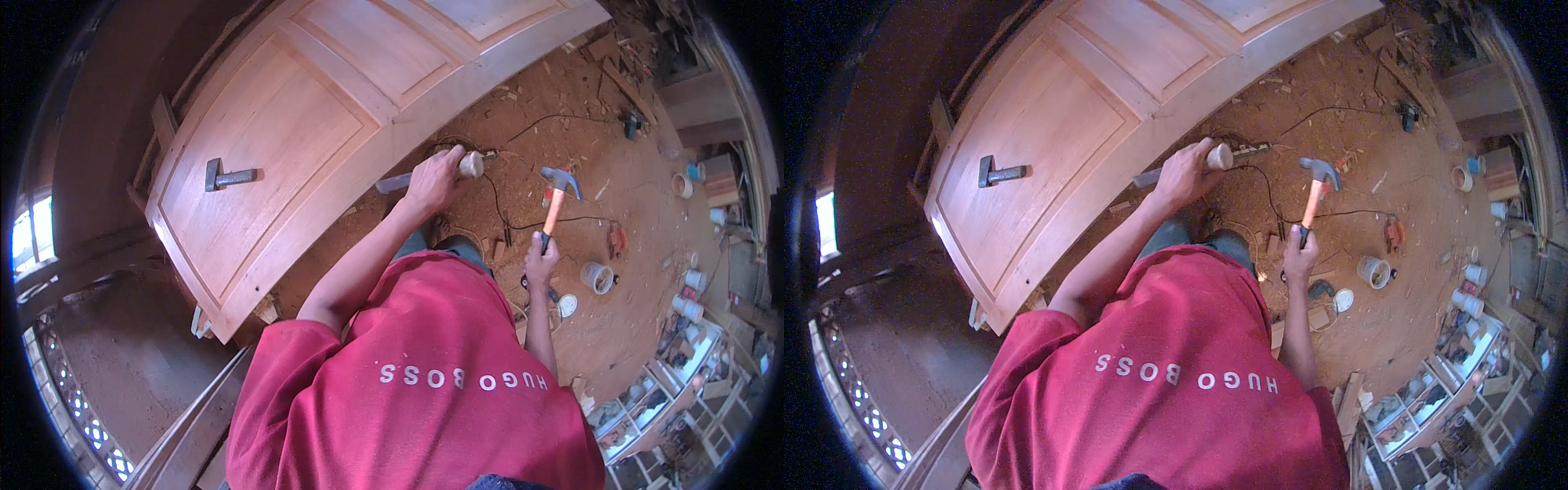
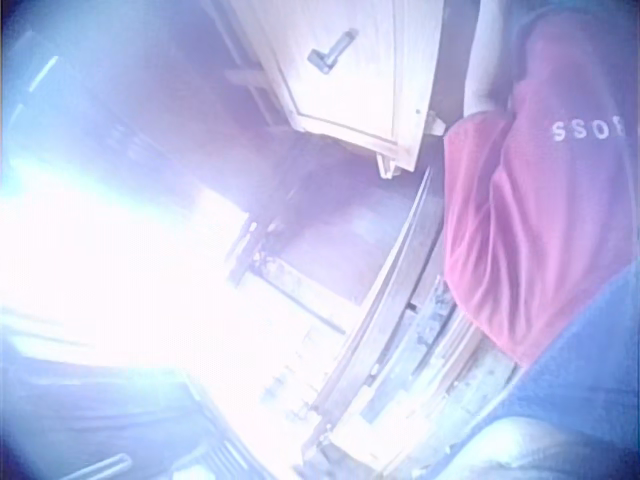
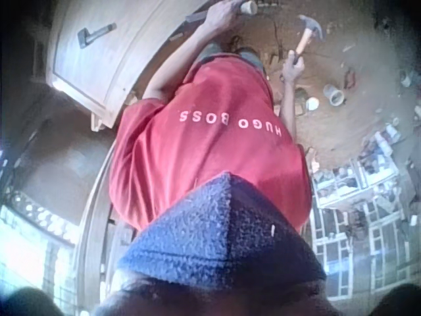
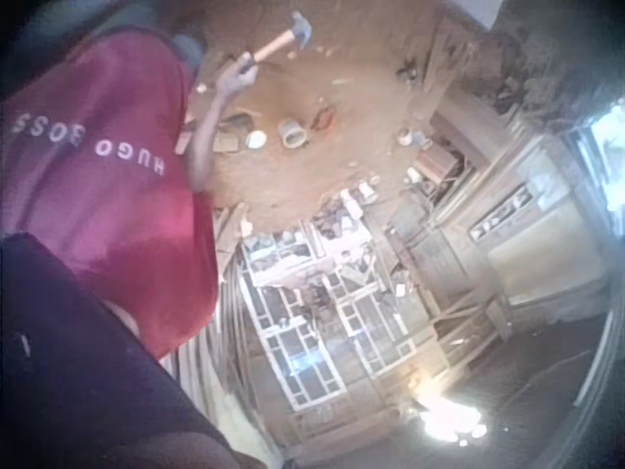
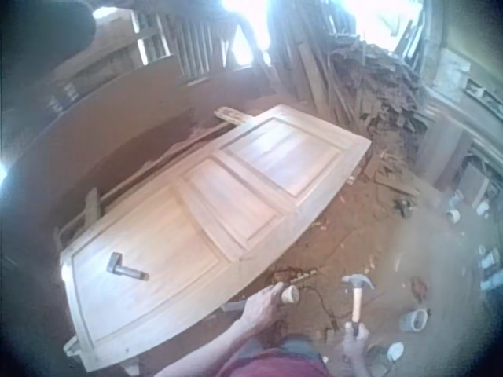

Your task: The person uses a hammer and a chisel to carve wood on a large door frame held by a bar clamp, then picks up a curved wooden board and positions it against the door.

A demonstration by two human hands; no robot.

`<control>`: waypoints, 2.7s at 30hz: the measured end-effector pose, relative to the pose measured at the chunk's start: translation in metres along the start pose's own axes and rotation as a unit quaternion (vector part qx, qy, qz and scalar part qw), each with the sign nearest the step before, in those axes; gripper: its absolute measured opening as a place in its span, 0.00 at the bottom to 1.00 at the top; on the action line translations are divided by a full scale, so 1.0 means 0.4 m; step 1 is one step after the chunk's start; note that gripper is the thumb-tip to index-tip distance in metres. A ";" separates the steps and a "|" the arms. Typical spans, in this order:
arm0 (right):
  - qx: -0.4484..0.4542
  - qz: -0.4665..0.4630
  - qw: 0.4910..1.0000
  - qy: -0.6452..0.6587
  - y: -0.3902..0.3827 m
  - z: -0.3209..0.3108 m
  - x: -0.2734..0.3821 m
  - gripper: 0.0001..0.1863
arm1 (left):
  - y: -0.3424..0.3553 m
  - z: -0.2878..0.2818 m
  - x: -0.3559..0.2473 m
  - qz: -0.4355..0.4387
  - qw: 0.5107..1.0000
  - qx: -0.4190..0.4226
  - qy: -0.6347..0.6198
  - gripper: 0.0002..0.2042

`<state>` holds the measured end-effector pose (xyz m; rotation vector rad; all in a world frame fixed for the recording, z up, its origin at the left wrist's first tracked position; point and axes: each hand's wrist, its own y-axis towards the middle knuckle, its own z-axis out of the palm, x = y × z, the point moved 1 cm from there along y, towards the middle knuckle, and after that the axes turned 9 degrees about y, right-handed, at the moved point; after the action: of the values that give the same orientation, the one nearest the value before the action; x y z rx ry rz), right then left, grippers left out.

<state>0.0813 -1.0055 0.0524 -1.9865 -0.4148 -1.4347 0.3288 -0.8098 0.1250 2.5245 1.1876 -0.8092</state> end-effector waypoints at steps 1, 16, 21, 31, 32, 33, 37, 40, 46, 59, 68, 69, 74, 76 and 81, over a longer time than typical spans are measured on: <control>-0.006 -0.004 1.000 0.014 0.024 -0.002 0.011 0.17 | 0.042 0.002 -0.004 -0.007 1.000 -0.008 -0.013 0.21; 0.060 0.077 0.994 -0.056 0.338 0.024 0.108 0.16 | 0.606 0.126 0.235 -0.183 0.979 -0.066 -0.060 0.23; 0.114 0.066 0.981 -0.140 0.444 0.108 0.216 0.18 | 0.644 0.114 0.301 -0.233 0.968 -0.081 -0.048 0.22; 0.270 0.031 0.953 -0.133 0.684 0.220 0.337 0.16 | 0.664 0.105 0.320 -0.275 0.958 -0.067 -0.052 0.21; 0.281 0.049 0.952 -0.110 0.710 0.240 0.352 0.15 | 0.664 0.103 0.332 -0.274 0.957 -0.073 -0.054 0.21; 0.291 0.068 0.950 -0.088 0.733 0.259 0.380 0.14 | 0.668 0.104 0.339 -0.273 0.957 -0.078 -0.057 0.20; 0.309 0.105 0.945 -0.025 0.818 0.324 0.491 0.12 | 0.680 0.098 0.348 -0.286 0.955 -0.076 -0.035 0.19; 0.310 0.108 0.944 0.041 0.866 0.365 0.568 0.14 | 0.678 0.088 0.344 -0.320 0.946 -0.038 -0.017 0.19; 0.257 0.128 0.929 0.234 0.914 0.476 0.613 0.14 | 0.677 0.117 0.356 -0.316 0.948 -0.030 -0.006 0.20; 0.189 0.082 0.954 0.217 0.978 0.530 0.633 0.13 | 0.674 0.094 0.339 -0.330 0.943 -0.027 -0.022 0.20; 0.339 0.182 0.922 -0.047 0.908 0.509 0.584 0.14 | 0.660 0.101 0.331 -0.341 0.940 -0.020 -0.021 0.19; 0.308 0.173 0.933 0.063 0.912 0.512 0.579 0.15 | 0.667 0.092 0.322 -0.343 0.939 -0.018 -0.024 0.19; 0.484 0.224 0.829 -0.168 0.836 0.523 0.545 0.12 | 0.632 0.133 0.362 -0.344 0.937 -0.060 -0.016 0.19; 0.471 0.250 0.829 -0.170 0.853 0.496 0.553 0.12 | 0.604 0.130 0.363 -0.355 0.933 -0.059 -0.003 0.20; 0.320 0.188 0.928 -0.019 0.950 0.372 0.576 0.10 | 0.625 0.128 0.268 -0.264 0.965 -0.012 0.004 0.23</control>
<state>0.4953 -1.2156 0.1177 -1.4577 -0.4222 -0.8695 0.5561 -0.9242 0.0165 2.2087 1.8978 -0.8817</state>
